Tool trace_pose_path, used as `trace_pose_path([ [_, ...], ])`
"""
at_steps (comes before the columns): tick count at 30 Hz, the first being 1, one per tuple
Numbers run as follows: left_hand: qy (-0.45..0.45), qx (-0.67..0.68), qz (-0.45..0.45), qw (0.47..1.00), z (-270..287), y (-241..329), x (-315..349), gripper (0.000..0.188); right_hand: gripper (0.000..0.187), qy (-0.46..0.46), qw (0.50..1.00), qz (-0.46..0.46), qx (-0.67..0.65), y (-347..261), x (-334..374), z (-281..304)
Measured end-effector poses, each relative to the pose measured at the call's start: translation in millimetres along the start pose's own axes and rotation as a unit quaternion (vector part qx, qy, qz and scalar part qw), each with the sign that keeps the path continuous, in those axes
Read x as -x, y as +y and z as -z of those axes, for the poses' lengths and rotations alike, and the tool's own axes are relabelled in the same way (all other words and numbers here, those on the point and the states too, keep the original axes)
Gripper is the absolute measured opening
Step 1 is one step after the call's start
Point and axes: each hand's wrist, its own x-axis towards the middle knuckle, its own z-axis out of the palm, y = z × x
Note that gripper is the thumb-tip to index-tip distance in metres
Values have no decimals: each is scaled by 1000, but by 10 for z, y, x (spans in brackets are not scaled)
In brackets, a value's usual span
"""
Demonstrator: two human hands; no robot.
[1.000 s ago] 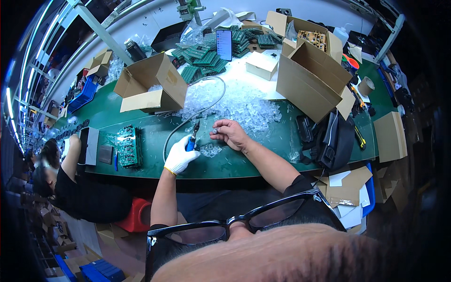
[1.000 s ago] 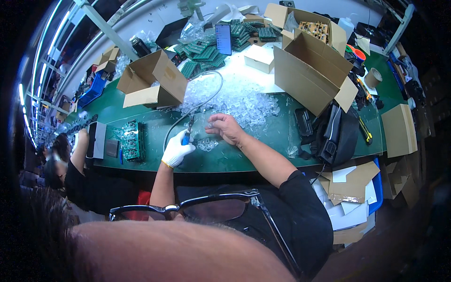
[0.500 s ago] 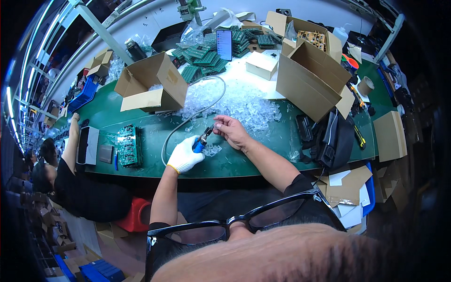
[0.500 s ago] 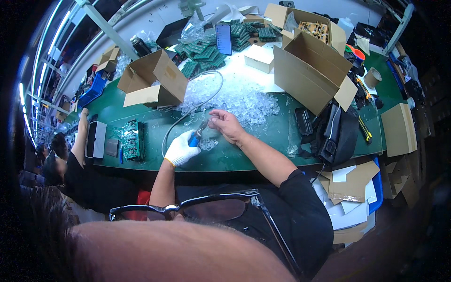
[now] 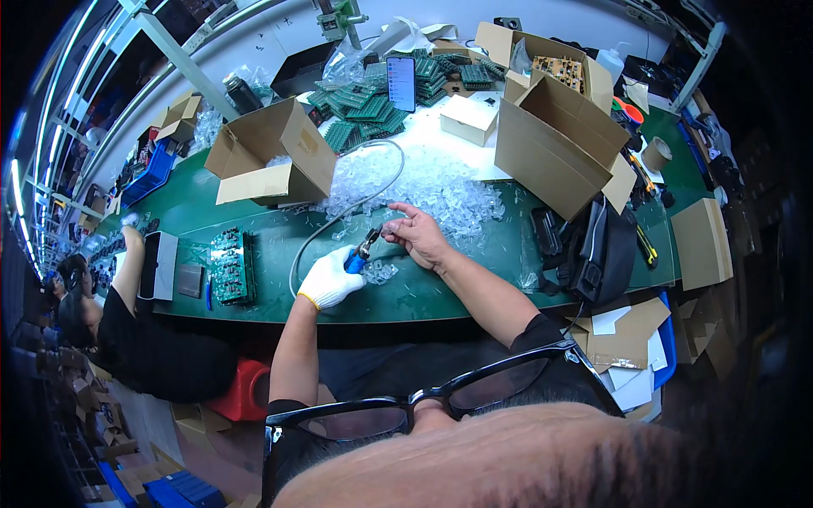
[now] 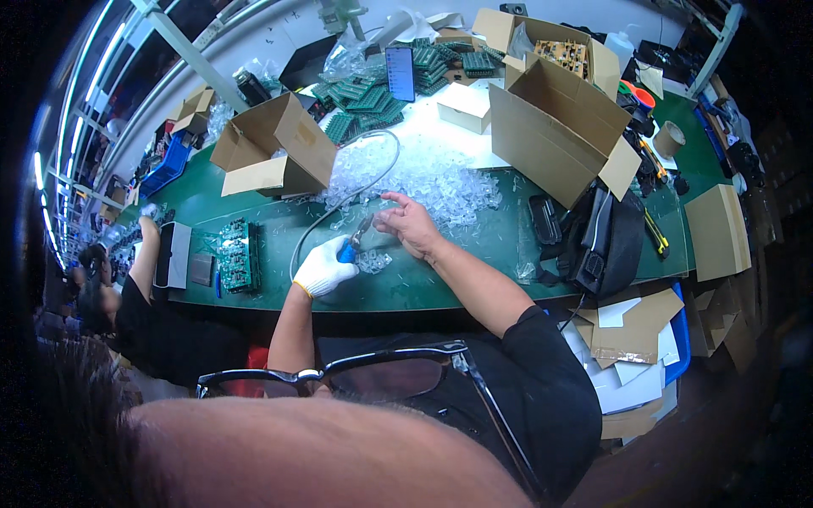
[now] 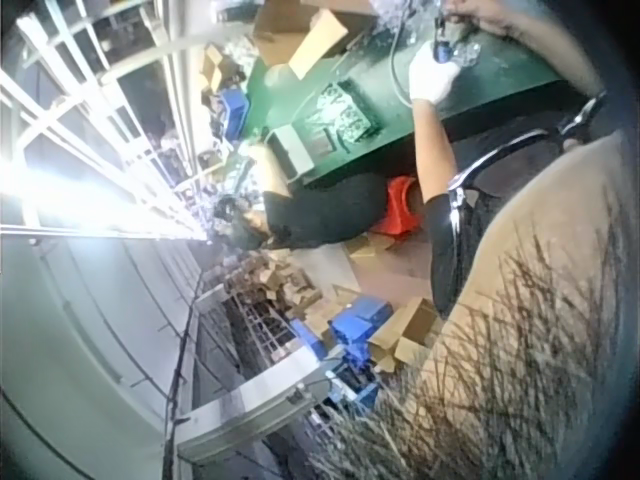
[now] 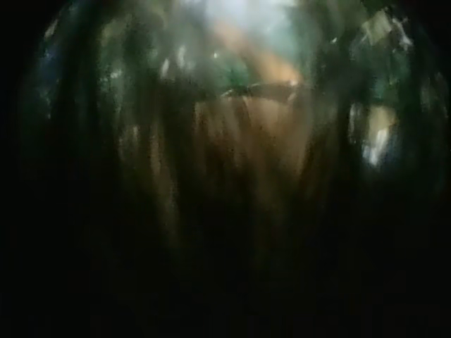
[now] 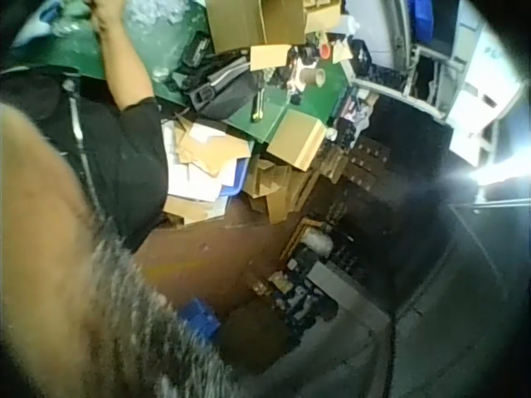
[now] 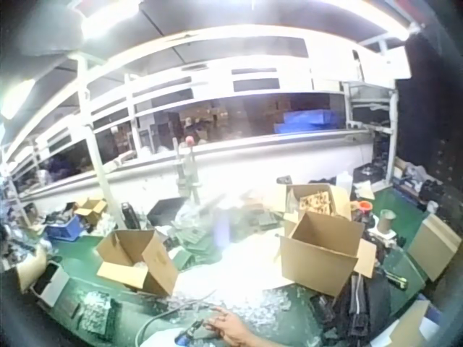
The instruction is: The person puts on a glove, picks up cutting pliers, and repeatedly picks up small plastic components by hand to trim them with the pliers.
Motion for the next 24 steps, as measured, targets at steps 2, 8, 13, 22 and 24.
trace_pose_path([
  [2, -27, -4, 12, 1000, 20, 66, 2, 54, 52, 4, 1000, 2, 11, 0, 2, 17],
  [8, -19, 1, -1, 1000, 1, 3, 6, 49, 49, 8, 1000, 1, 28, 1, 27, -22],
  [13, -16, 8, 1, 1000, -4, 28, 6, 47, 45, 20, 999, 16, 37, 1, 7, -4],
  [22, -18, -14, -4, 1000, 4, 34, -2, 46, 46, 22, 999, 19, 30, 14, -3, 8],
  [24, -22, -18, 4, 1000, 6, 45, 1, 47, 46, 18, 999, 14, 32, -10, 2, 13],
])
